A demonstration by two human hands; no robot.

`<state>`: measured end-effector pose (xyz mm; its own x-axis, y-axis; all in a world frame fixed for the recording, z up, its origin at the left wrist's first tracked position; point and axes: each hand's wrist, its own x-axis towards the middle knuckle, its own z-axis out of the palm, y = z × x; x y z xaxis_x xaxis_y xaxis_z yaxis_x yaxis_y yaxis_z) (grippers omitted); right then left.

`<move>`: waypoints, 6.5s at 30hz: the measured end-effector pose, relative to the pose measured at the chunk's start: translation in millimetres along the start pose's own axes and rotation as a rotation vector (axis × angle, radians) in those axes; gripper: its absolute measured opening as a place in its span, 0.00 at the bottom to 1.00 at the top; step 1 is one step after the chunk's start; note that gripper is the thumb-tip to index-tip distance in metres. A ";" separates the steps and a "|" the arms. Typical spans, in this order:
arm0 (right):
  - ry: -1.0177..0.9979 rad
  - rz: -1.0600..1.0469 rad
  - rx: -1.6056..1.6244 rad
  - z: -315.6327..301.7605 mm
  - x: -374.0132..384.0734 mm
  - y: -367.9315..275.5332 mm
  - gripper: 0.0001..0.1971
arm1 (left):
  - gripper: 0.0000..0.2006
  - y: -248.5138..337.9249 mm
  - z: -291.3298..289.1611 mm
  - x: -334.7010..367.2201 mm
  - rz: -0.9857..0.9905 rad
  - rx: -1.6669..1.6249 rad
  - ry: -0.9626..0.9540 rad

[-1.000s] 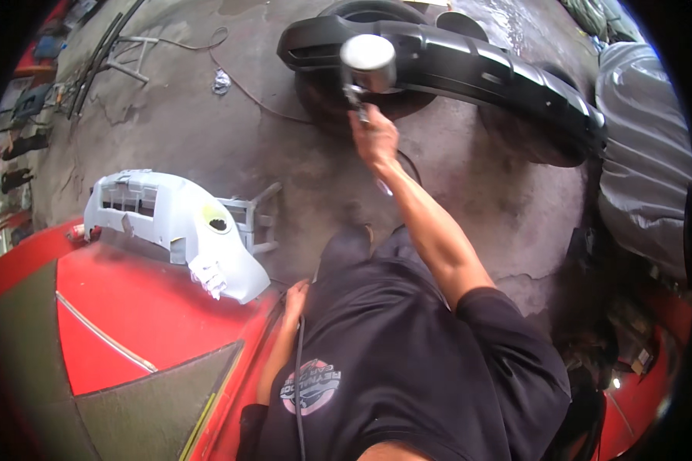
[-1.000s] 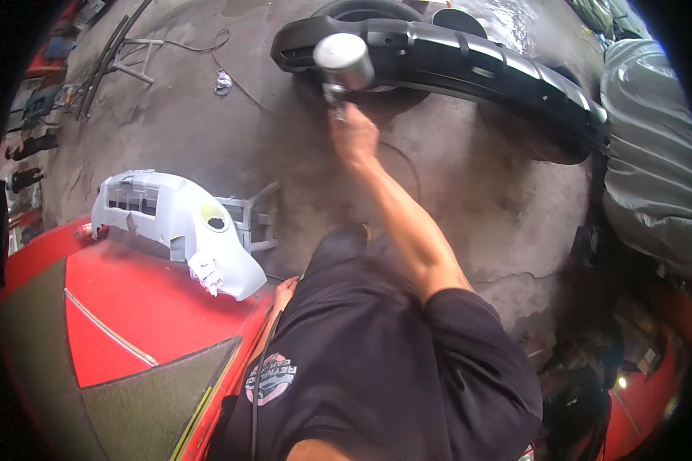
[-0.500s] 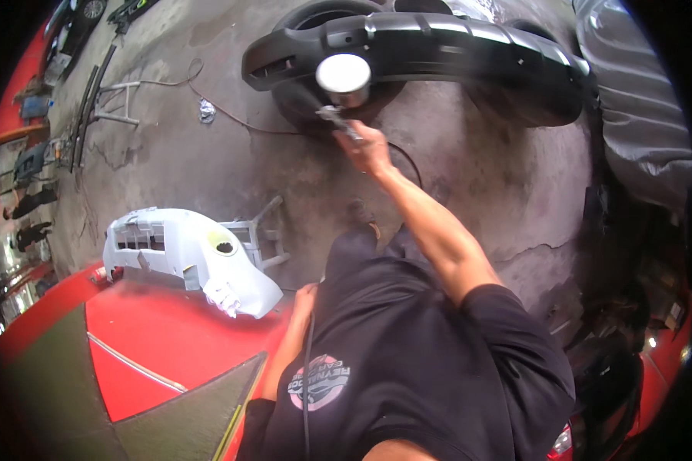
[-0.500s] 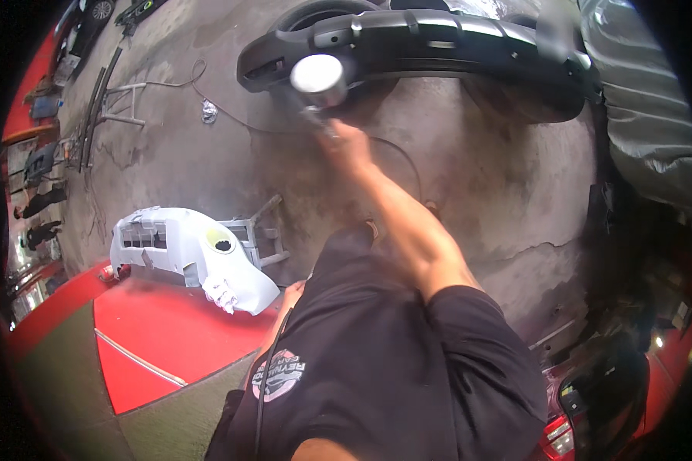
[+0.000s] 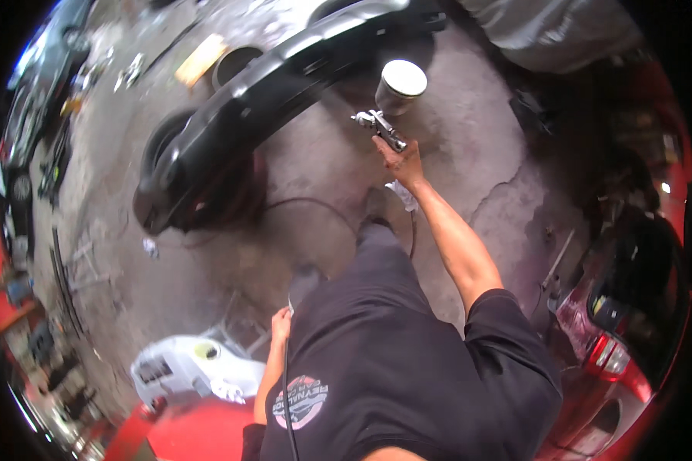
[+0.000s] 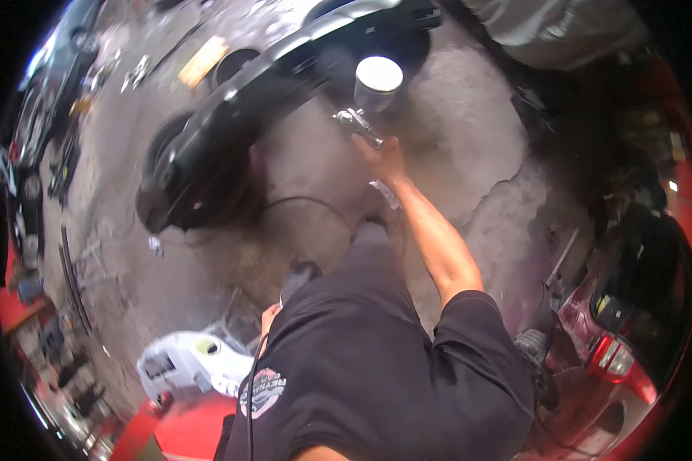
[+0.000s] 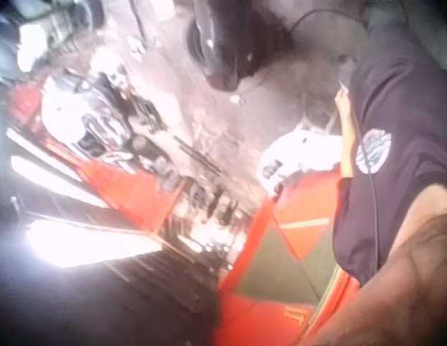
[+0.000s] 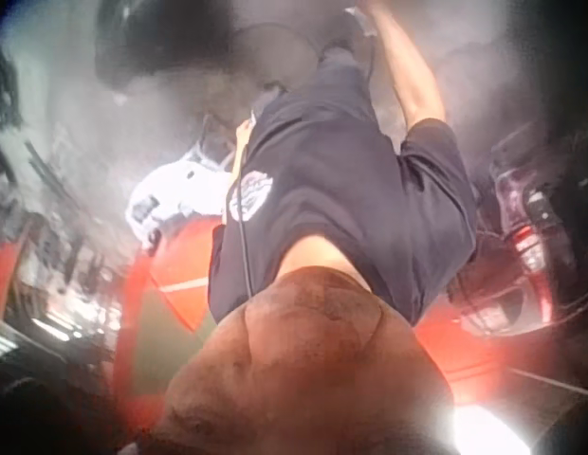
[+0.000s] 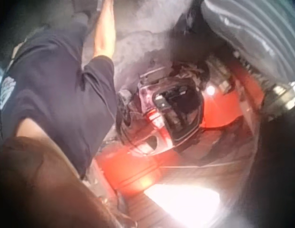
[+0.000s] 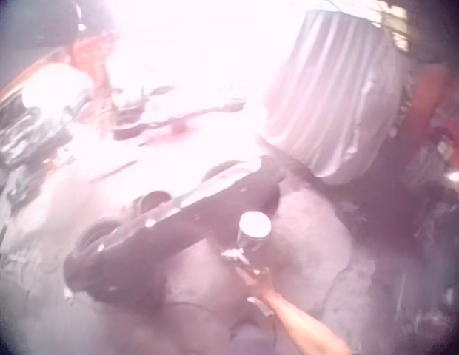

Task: The person uses a spray gun to apply black paint to a car bumper. They then mix a new batch of paint in a cup and clean the spray gun with a cloth and solvent.

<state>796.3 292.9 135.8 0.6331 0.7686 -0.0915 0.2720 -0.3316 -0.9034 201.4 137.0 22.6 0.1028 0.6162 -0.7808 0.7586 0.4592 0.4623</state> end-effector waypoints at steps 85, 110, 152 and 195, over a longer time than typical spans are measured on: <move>-1.038 -0.441 -0.098 -118.8 -25.3 -39.2 0.29 | 0.42 515.8 2.3 -145.5 0.691 -0.251 0.313; -1.067 -0.563 -0.286 -116.9 -12.4 -60.4 0.38 | 0.37 548.5 14.2 -133.4 0.874 0.358 0.550; -1.104 -0.405 -0.482 -39.1 122.1 -142.1 0.23 | 0.35 603.9 -81.0 15.7 0.994 -0.010 0.368; -1.042 -0.601 -0.226 -183.2 230.9 -92.0 0.34 | 0.33 763.1 47.4 -24.5 0.953 0.315 0.537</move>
<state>1050.3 400.7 274.5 -0.4915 0.8680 -0.0702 0.5063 0.2192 -0.8340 808.2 442.0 374.6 0.4926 0.8576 0.1477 0.6552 -0.4772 0.5856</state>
